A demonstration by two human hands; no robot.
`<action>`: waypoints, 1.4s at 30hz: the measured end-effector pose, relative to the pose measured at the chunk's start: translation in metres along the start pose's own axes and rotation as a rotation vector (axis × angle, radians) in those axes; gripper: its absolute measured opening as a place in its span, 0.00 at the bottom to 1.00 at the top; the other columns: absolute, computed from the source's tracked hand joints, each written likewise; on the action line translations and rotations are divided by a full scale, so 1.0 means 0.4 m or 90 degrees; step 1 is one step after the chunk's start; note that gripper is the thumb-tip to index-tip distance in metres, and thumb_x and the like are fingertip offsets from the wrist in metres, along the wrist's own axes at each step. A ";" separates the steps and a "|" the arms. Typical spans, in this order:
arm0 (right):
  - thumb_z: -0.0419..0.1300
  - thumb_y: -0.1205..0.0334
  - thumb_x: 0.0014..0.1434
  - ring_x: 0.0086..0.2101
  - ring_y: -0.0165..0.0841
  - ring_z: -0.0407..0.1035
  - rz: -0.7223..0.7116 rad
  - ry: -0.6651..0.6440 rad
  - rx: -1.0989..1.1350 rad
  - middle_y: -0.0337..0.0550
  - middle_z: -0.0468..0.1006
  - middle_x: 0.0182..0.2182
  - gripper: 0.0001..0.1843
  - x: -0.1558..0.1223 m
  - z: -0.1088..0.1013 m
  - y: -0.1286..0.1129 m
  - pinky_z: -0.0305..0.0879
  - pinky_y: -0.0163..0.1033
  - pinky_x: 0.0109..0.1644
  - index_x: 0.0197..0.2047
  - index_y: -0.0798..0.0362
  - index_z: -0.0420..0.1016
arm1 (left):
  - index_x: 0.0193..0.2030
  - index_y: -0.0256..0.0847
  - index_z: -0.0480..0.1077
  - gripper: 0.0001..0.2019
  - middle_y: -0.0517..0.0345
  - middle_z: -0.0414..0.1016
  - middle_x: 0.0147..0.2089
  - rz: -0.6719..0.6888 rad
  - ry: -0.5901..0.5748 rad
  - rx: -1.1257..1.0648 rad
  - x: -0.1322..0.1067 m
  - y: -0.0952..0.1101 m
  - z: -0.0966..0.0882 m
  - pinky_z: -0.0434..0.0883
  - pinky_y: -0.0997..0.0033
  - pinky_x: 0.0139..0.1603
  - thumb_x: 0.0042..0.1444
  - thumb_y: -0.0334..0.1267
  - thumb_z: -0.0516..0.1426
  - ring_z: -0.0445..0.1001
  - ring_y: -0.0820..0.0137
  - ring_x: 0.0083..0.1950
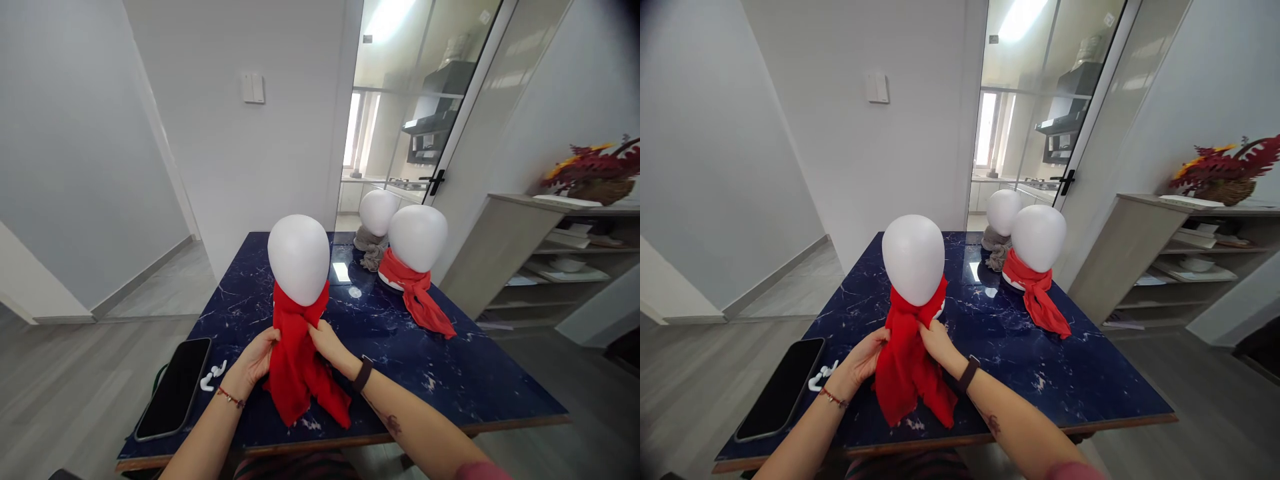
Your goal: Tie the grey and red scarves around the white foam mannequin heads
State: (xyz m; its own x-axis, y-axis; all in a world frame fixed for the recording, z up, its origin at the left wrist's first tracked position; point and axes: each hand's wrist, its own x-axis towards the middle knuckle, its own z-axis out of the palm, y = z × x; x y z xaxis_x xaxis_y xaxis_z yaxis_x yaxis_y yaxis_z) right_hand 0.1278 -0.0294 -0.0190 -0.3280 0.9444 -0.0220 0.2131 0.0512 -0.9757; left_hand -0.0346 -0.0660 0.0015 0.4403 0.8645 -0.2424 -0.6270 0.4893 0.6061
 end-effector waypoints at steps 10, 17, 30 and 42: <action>0.66 0.61 0.44 0.28 0.31 0.71 0.114 -0.111 0.466 0.40 0.77 0.27 0.11 -0.016 0.026 -0.019 0.67 0.35 0.34 0.32 0.55 0.72 | 0.37 0.39 0.73 0.12 0.53 0.75 0.44 0.381 0.201 0.564 0.023 -0.026 0.005 0.65 0.64 0.54 0.41 0.34 0.63 0.71 0.62 0.50; 0.51 0.62 0.57 0.24 0.28 0.70 0.260 -0.117 0.514 0.41 0.78 0.28 0.10 -0.014 0.020 -0.024 0.64 0.30 0.25 0.38 0.54 0.71 | 0.51 0.40 0.61 0.23 0.51 0.76 0.47 0.275 0.159 0.550 0.029 -0.046 0.001 0.71 0.63 0.47 0.47 0.35 0.59 0.76 0.65 0.42; 0.72 0.66 0.35 0.28 0.30 0.71 0.189 -0.218 0.378 0.38 0.78 0.28 0.24 -0.012 -0.032 -0.037 0.68 0.35 0.36 0.37 0.56 0.71 | 0.44 0.34 0.72 0.21 0.46 0.79 0.43 0.108 0.119 0.396 0.007 -0.030 0.018 0.72 0.68 0.41 0.39 0.29 0.65 0.78 0.62 0.38; 0.56 0.69 0.43 0.21 0.21 0.62 0.206 -0.178 0.083 0.34 0.69 0.20 0.01 0.019 -0.145 -0.041 0.53 0.26 0.24 0.24 0.56 0.68 | 0.40 0.32 0.75 0.13 0.47 0.81 0.38 0.035 0.114 0.181 0.012 -0.013 0.007 0.72 0.71 0.43 0.45 0.28 0.64 0.79 0.66 0.37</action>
State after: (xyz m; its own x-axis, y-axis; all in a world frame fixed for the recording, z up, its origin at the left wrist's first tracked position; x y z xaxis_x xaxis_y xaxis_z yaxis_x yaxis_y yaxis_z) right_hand 0.1753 -0.0044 0.0095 -0.5037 0.7799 -0.3716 0.2336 -0.2912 -0.9277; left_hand -0.0277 -0.0646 -0.0007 0.2747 0.9077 -0.3173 -0.4315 0.4113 0.8029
